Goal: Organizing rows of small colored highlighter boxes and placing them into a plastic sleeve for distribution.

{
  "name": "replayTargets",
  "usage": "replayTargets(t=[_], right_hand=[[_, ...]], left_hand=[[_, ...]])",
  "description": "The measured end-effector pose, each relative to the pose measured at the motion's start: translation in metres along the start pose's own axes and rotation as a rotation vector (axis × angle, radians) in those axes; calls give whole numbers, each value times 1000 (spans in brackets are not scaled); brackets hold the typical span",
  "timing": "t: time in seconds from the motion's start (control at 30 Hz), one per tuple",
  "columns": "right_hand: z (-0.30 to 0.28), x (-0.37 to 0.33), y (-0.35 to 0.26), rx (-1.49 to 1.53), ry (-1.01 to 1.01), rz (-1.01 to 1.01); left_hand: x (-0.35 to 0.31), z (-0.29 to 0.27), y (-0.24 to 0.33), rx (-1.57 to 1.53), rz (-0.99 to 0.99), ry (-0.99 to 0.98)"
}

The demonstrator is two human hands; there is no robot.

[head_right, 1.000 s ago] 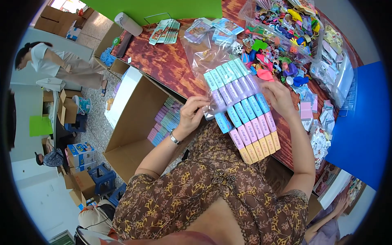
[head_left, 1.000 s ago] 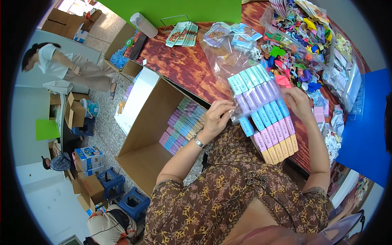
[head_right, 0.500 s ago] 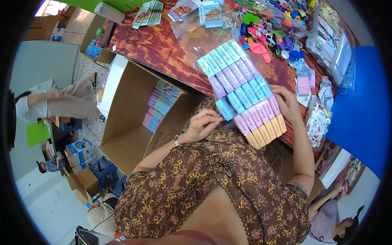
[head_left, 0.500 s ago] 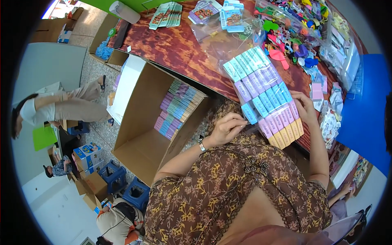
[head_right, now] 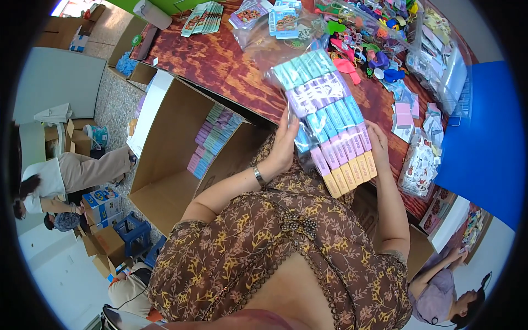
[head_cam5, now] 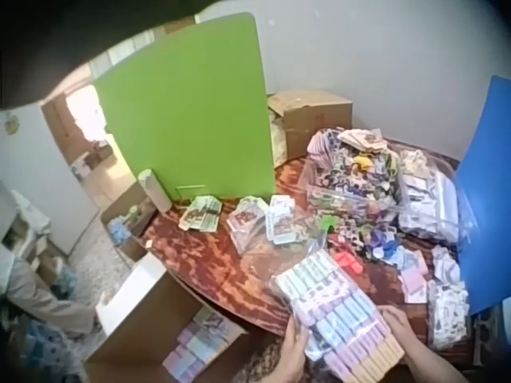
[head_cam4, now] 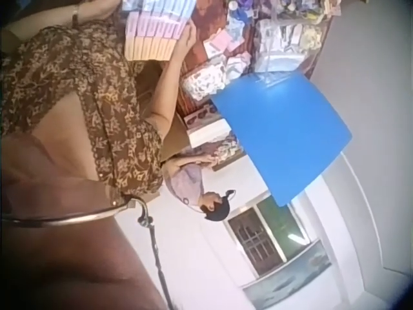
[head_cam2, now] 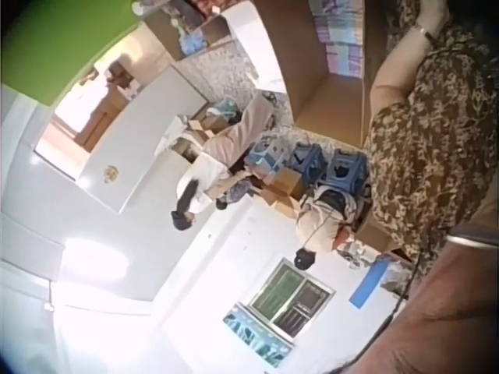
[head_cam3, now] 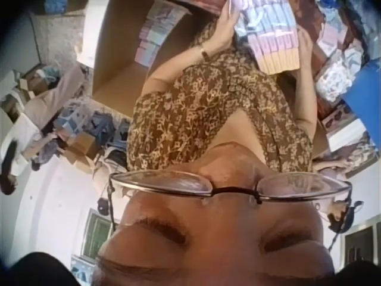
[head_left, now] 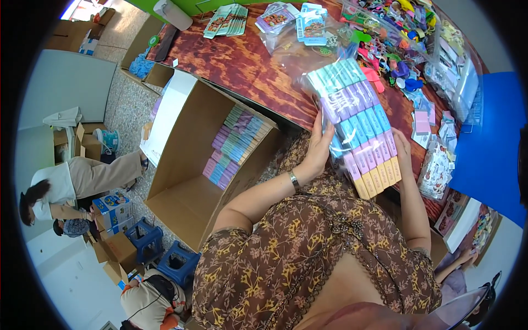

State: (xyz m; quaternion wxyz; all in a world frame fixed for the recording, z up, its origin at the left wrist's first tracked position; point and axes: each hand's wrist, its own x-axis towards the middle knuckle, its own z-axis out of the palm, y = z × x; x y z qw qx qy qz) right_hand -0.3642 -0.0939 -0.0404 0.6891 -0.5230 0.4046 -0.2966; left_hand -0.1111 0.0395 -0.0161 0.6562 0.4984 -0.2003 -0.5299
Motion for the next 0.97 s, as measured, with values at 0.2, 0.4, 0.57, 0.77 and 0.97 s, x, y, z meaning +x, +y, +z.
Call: replayTargets(t=[0.2, 0.4, 0.57, 0.77, 0.97], right_hand=[[65, 11, -4, 91, 63, -52], [77, 23, -5, -140, 44, -6], [74, 86, -32, -314, 81, -334], [85, 147, -9, -397, -19, -340], [112, 144, 3, -111, -247, -329]], left_hand=[[41, -20, 37, -3, 70, 1], [45, -49, 50, -99, -122, 79], [92, -78, 44, 33, 7, 162], [135, -55, 53, -165, -109, -248], [153, -96, 2, 1, 70, -193]])
